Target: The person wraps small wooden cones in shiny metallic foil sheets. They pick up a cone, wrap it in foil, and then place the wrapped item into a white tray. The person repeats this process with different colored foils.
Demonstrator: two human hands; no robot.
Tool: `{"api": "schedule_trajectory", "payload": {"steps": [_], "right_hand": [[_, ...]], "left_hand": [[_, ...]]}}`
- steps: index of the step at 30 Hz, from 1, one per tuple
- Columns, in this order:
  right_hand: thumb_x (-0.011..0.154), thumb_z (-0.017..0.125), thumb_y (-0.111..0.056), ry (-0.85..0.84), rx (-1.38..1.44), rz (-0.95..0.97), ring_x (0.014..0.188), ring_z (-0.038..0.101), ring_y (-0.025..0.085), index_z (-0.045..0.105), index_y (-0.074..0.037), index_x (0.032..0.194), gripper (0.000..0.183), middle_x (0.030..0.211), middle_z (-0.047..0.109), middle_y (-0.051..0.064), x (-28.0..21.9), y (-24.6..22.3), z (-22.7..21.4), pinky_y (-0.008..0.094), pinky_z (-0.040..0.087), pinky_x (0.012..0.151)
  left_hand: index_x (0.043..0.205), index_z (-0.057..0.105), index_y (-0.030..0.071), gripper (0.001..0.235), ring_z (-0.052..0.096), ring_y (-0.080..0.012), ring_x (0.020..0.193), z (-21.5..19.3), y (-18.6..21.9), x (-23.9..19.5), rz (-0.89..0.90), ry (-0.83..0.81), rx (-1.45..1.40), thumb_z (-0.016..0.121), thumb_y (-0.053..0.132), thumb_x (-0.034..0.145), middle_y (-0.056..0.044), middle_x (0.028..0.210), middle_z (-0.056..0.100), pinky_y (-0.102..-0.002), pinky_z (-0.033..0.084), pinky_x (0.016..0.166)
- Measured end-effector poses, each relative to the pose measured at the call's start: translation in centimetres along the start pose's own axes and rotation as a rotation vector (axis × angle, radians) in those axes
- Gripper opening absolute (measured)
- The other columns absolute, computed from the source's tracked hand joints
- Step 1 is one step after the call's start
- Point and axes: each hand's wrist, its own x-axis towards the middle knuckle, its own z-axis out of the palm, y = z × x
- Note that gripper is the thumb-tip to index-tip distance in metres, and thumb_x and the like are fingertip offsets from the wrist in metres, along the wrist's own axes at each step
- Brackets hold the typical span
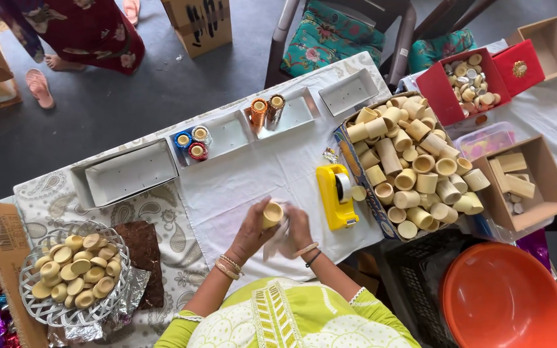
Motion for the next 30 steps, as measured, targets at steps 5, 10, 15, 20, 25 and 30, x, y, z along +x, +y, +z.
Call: {"api": "schedule_trajectory", "payload": {"steps": [5,10,15,20,25,30], "right_hand": [[0.102,0.052,-0.029,0.06,0.235,0.117,0.104,0.067,0.013,0.058,-0.009,0.13,0.035,0.117,0.067,0.005,-1.9,-12.2,5.8,0.031,0.059,0.084],[0.095,0.066,-0.02,-0.217,-0.169,0.071,0.11,0.063,0.009,0.055,-0.004,0.14,0.049,0.123,0.069,0.004,-1.1,-11.4,3.1,0.028,0.054,0.092],[0.09,0.074,-0.017,-0.187,-0.552,-0.014,0.089,0.065,0.015,0.068,0.001,0.123,0.038,0.097,0.074,0.01,-1.6,-12.9,1.5,0.033,0.057,0.08],[0.086,0.068,-0.022,-0.323,-1.339,-0.888,0.115,0.059,0.035,0.067,-0.01,0.124,0.04,0.127,0.065,0.018,2.9,-8.2,-10.0,0.043,0.047,0.102],[0.087,0.069,-0.022,-0.575,-1.236,-0.999,0.113,0.06,0.035,0.067,-0.009,0.122,0.038,0.124,0.066,0.018,8.9,-14.0,-16.4,0.043,0.048,0.099],[0.088,0.07,-0.022,-0.61,-1.225,-1.017,0.11,0.061,0.035,0.068,-0.009,0.121,0.036,0.12,0.066,0.018,10.9,-19.7,-23.4,0.043,0.048,0.097]], "left_hand": [[0.155,0.033,0.01,0.091,0.06,-0.0395,0.108,-0.6,1.1,0.7,-0.126,-0.061,0.006,0.082,0.007,0.078,-0.021,0.119,0.058,-0.045,0.052,0.093],[0.157,0.033,0.009,0.092,0.061,-0.0399,0.114,-0.3,-0.2,0.0,-0.15,-0.16,-0.078,0.084,0.012,0.081,-0.022,0.126,0.059,-0.045,0.051,0.097],[0.157,0.032,0.006,0.09,0.059,-0.0388,0.125,1.5,-1.2,-1.3,-0.137,-0.178,-0.165,0.083,0.015,0.084,-0.023,0.137,0.056,-0.043,0.048,0.105],[0.157,0.032,0.009,0.085,0.059,-0.0336,0.118,0.3,0.5,-1.3,-0.242,-0.057,-0.193,0.081,0.02,0.089,-0.02,0.138,0.054,-0.039,0.052,0.099],[0.154,0.044,0.015,0.068,0.064,-0.0238,0.101,-3.6,-1.6,-4.3,-0.24,0.114,-0.07,0.075,0.017,0.094,-0.012,0.118,0.062,-0.036,0.059,0.089],[0.134,0.063,0.013,0.039,0.07,-0.0182,0.096,-7.1,-5.2,-10.0,-0.376,0.302,0.094,0.07,0.015,0.096,-0.008,0.111,0.069,-0.03,0.061,0.088]]}}
